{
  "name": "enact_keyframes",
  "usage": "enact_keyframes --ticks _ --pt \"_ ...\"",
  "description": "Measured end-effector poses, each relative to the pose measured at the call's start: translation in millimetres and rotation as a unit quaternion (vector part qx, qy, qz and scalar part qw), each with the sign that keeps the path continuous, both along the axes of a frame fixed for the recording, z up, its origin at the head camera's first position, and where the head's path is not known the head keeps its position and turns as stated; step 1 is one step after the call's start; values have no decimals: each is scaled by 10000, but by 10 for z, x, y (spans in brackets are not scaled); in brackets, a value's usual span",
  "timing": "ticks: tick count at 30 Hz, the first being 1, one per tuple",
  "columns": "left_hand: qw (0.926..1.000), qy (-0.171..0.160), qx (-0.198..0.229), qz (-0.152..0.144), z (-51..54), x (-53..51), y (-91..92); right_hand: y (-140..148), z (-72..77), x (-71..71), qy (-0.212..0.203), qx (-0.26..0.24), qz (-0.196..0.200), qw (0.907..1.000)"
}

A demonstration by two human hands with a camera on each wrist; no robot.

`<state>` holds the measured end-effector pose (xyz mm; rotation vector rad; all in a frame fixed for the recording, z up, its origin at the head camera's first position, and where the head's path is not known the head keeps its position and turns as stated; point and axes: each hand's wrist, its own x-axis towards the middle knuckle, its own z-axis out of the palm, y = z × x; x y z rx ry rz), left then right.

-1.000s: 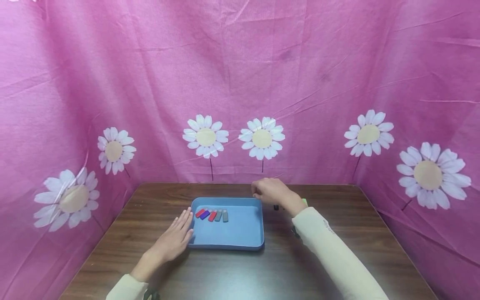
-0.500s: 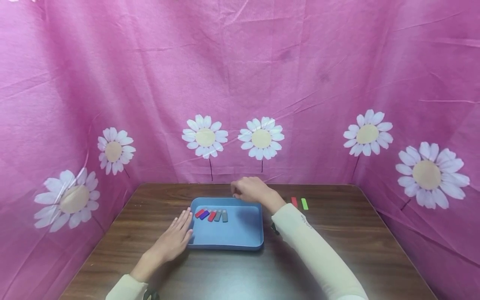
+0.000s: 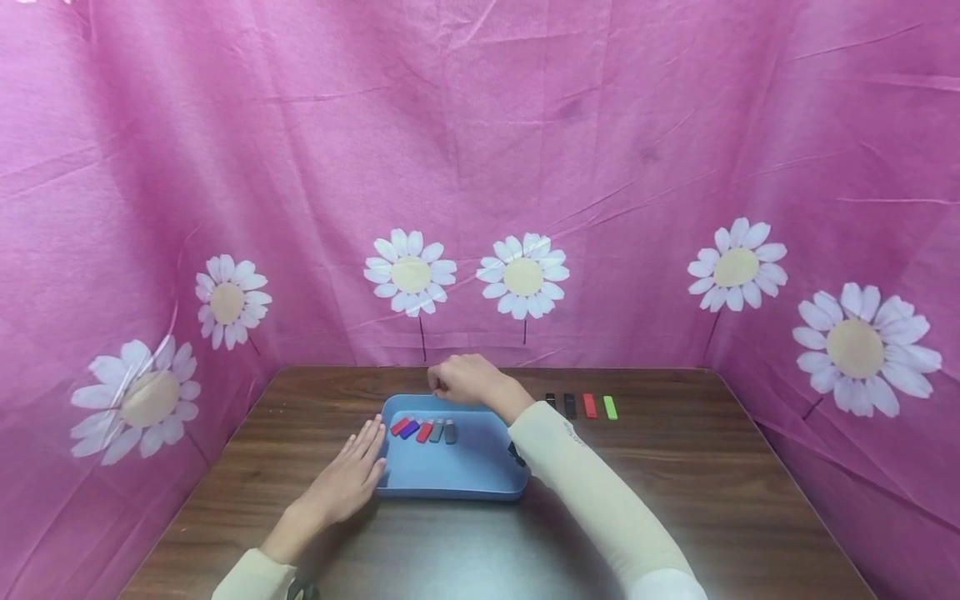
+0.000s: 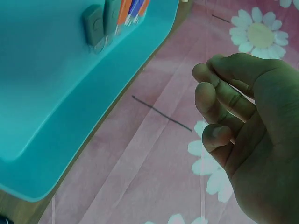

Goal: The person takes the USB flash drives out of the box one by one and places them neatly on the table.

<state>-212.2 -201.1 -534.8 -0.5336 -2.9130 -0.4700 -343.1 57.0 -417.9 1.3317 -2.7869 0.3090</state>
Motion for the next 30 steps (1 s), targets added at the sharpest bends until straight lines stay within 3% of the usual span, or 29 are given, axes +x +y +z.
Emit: enact_keyframes --ticks 6,13,21,30 --pt "9999 33 124 -41 25 18 8 -213 -26 -4 -3 17 182 9998" --pt "9996 -100 257 -63 89 44 40 -399 -74 -21 -188 94 118 9997" --pt "9993 54 331 -165 54 34 26 -561 -164 -50 -417 195 -25 9989" --pt "9992 -390 47 35 132 13 47 -714 -304 -53 -886 495 -270 9945"
